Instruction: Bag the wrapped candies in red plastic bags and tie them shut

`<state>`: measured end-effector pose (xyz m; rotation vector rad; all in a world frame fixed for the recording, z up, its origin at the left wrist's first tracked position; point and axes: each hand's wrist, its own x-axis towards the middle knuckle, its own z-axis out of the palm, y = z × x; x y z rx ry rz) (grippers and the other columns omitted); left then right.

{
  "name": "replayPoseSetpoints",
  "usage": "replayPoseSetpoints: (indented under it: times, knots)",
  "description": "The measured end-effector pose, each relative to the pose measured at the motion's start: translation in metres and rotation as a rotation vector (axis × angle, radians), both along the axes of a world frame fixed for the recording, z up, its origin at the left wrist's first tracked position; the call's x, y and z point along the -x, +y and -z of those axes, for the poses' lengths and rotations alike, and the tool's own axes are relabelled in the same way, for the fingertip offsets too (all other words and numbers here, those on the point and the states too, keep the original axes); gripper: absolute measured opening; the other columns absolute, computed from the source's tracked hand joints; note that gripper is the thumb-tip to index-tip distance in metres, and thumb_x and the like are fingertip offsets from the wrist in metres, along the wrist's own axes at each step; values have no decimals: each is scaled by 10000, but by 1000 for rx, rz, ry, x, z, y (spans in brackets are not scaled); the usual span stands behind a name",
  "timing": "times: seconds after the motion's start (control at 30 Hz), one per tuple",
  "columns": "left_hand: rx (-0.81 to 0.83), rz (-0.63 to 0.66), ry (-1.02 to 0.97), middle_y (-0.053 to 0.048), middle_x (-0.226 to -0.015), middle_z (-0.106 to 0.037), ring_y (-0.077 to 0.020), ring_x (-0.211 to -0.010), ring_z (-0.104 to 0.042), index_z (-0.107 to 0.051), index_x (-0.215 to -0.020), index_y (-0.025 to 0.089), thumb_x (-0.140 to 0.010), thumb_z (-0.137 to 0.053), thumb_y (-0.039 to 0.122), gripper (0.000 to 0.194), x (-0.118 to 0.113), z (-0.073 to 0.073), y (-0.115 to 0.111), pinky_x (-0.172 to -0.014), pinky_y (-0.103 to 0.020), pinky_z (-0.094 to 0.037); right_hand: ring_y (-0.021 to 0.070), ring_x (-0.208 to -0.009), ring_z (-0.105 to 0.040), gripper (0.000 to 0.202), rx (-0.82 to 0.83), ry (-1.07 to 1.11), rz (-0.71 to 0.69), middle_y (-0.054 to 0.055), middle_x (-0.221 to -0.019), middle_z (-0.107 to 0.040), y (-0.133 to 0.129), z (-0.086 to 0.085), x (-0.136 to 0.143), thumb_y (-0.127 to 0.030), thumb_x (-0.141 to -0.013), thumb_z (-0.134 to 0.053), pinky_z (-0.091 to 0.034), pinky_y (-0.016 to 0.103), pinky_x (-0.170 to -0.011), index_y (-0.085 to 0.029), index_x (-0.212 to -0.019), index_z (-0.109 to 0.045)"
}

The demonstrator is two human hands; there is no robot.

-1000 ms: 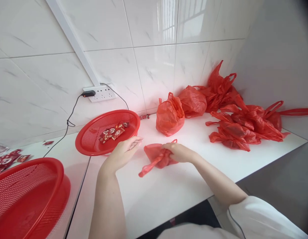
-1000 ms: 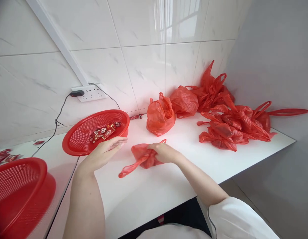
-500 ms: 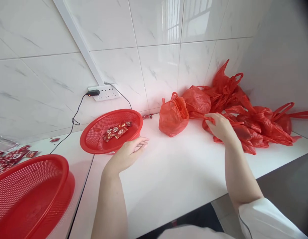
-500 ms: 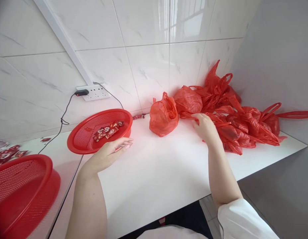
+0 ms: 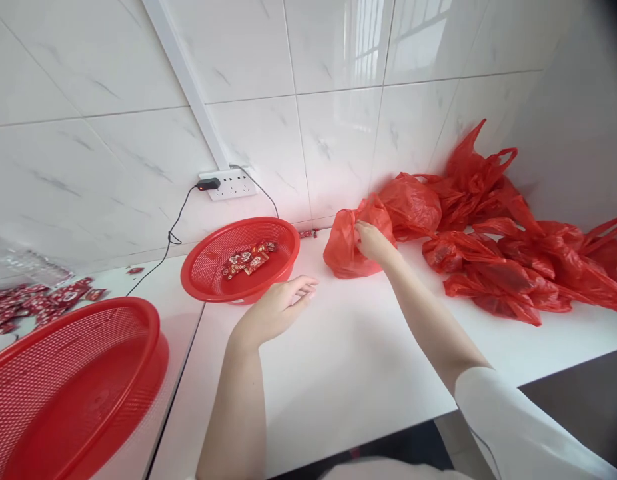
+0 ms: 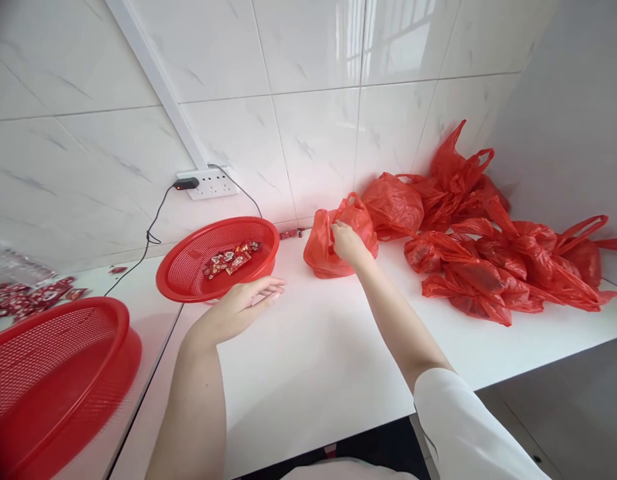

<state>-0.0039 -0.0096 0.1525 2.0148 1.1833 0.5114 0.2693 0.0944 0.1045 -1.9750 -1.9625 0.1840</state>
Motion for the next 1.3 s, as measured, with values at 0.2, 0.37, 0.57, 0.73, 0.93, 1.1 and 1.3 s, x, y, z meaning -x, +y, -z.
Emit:
replayPoseSetpoints:
  times: [0.2,0.37,0.57,0.73,0.93,1.1,1.3]
  knots:
    - [-7,30,-26,-35,-1156,-694,-270,-1102,-634,-667,-1160,312,-878,-515,453,350,-6,0,-6,-901,-378,-522,303,-947,-659,182,42,-61,207,221,-947,-693,27,-13,-9,-96,-810,-554,-482,376,-792,-89,-941,-680]
    - [0,29,-13,-23,-1207,-672,-268,-1130,-618,-652,-1169,326,-895,-497,452,339,-4,-3,-7,-940,-396,-498,315,-990,-637,332,-295,25,393,197,-1012,-676,21,-48,-26,-256,-957,-366,-473,443,-833,-118,-1151,-597]
    - [-47,-163,-327,-90,-1455,-472,-279,-1258,-524,-482,-1370,277,-864,-580,469,551,-16,1,-4,-1007,-417,-465,231,-905,-630,327,-899,519,188,79,-939,-655,-43,-70,-6,-353,-973,-330,-499,392,-817,-195,-1053,-604]
    - [-108,-192,-742,-94,-1516,-390,-289,-1319,-468,-380,-1423,278,-717,-765,416,816,-36,3,-5,-1039,-401,-457,202,-831,-635,227,-567,858,-295,30,-847,-667,-102,-59,44,-402,-902,-527,-506,319,-746,-220,-913,-663]
    - [39,-299,-875,-107,-1128,-701,-315,-1095,-637,-656,-1091,177,-705,-729,511,515,-21,-4,1,-890,-396,-544,167,-672,-616,327,-167,1432,-297,8,-690,-631,-107,-23,51,-527,-849,-576,-509,290,-632,-210,-792,-628]
    - [34,-435,-836,-29,-827,-722,-215,-778,-695,-703,-940,195,-704,-739,458,355,5,-10,7,-626,-277,-548,73,-465,-442,340,-390,1683,-162,-51,-580,-495,-96,-23,32,-474,-773,-690,-411,192,-447,-210,-676,-498]
    - [62,-482,-860,-6,-621,-652,-144,-573,-638,-690,-791,169,-717,-731,473,316,14,0,19,-445,-198,-436,80,-493,-490,286,-579,1556,-130,-45,-644,-526,-83,-34,16,-500,-841,-603,-416,194,-449,-235,-781,-515]
